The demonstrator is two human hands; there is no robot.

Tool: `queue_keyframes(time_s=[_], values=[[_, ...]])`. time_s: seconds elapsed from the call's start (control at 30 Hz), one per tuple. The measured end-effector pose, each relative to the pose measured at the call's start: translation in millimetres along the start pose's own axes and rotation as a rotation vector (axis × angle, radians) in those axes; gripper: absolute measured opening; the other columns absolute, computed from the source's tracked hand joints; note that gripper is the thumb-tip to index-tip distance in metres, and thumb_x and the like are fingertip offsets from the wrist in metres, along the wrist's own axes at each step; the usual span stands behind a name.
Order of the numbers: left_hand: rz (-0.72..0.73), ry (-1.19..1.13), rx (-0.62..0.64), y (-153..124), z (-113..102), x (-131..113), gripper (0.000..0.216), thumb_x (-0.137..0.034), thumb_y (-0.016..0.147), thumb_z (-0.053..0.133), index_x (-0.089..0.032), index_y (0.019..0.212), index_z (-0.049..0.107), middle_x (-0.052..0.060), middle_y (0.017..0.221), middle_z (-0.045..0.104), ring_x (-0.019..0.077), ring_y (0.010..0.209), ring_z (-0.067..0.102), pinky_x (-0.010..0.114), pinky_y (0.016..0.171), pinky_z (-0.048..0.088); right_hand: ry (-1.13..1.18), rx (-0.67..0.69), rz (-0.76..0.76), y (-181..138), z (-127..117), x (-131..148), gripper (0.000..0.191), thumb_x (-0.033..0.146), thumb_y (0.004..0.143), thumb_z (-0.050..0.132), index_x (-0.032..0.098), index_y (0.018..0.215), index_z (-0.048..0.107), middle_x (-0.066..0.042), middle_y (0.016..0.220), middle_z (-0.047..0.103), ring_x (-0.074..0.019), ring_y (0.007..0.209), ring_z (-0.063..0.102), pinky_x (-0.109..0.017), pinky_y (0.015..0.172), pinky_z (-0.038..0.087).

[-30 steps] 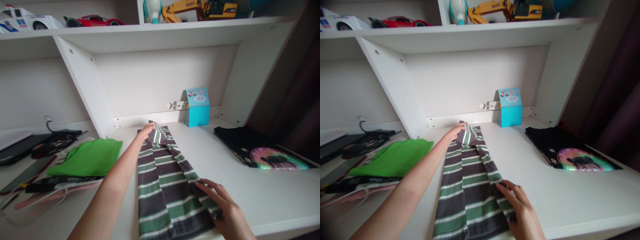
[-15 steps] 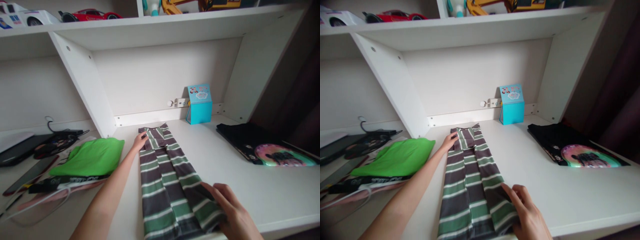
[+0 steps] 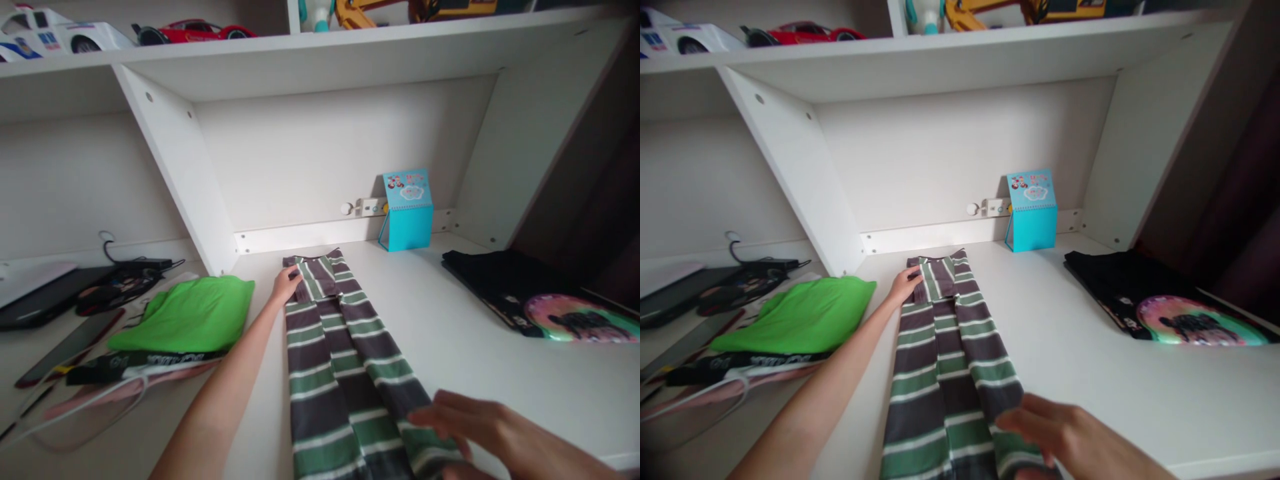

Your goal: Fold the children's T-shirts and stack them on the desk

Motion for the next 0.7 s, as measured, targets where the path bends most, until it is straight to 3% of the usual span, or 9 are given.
queue_keyframes(time_s=[0.07,0.13,0.2,0.3,0.4,0.53,0.7], values=[[0.008,-0.008,-0.009,1,0,0,0.035,-0.021,0.075,0.06,-0.017,0.11,0.061,0.006,0.116,0.061,0.0193,0.11,0.054,0.031,0.097,0.038,0.054,0.088,0.066,27,-11,-18,0.031,0.04,0.087,0.044,0.033,0.112,0.06,-0.002,0.103,0.065,-0.0187,0.088,0.062,-0.027,0.073,0.052],[0.018,-0.016,-0.021,0,-1,0,0.035,-0.021,0.076,0.059,-0.016,0.11,0.061,0.008,0.117,0.06,0.02,0.111,0.053,0.032,0.098,0.037,0.07,0.123,0.038,69,-17,-38,0.033,0.038,0.09,0.037,0.026,0.111,0.06,-0.004,0.104,0.064,-0.0183,0.09,0.061,-0.029,0.078,0.05],[0.029,-0.025,-0.034,0,-2,0,0.036,-0.022,0.077,0.058,-0.014,0.112,0.06,0.01,0.118,0.059,0.0212,0.112,0.052,0.033,0.098,0.037,-0.037,0.051,-0.015,120,-19,-64,0.035,0.033,0.09,0.035,0.021,0.113,0.059,-0.006,0.111,0.062,-0.0195,0.097,0.059,-0.033,0.087,0.046],[0.042,-0.037,-0.053,-2,-4,0,0.042,-0.021,0.074,0.061,-0.013,0.115,0.058,0.011,0.119,0.057,0.0228,0.113,0.051,0.034,0.097,0.038,-0.229,-0.005,0.019,192,-1,-108,0.039,0.023,0.087,0.035,0.015,0.12,0.054,-0.009,0.124,0.054,-0.0209,0.115,0.049,-0.034,0.099,0.038],[0.052,-0.045,-0.067,-3,-5,1,0.045,-0.018,0.071,0.062,-0.012,0.116,0.057,0.012,0.12,0.056,0.0232,0.112,0.051,0.033,0.096,0.039,-0.288,-0.023,0.046,248,23,-131,0.045,0.018,0.086,0.035,0.011,0.129,0.045,-0.01,0.133,0.045,-0.0204,0.125,0.038,-0.033,0.104,0.031],[0.063,-0.048,-0.076,-3,-5,3,0.047,-0.015,0.071,0.062,-0.013,0.118,0.056,0.011,0.121,0.055,0.0229,0.113,0.051,0.033,0.095,0.04,-0.304,-0.051,0.079,294,46,-144,0.049,0.021,0.089,0.029,0.005,0.135,0.035,-0.013,0.141,0.033,-0.0187,0.132,0.025,-0.032,0.108,0.024],[0.068,-0.068,-0.057,-5,-2,1,0.049,-0.022,0.072,0.063,-0.013,0.12,0.053,0.014,0.127,0.049,0.0247,0.115,0.048,0.033,0.088,0.046,-0.289,-0.013,0.215,310,71,-180,0.054,0.039,0.091,0.027,0.011,0.137,0.032,-0.012,0.142,0.03,-0.0228,0.132,0.024,-0.042,0.104,0.027]])
Point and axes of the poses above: each hand's wrist, its own y-axis towards the middle knuckle, its own z-axis out of the palm, x = y × z, the point moved 9 cm from there along y, towards the middle knuckle
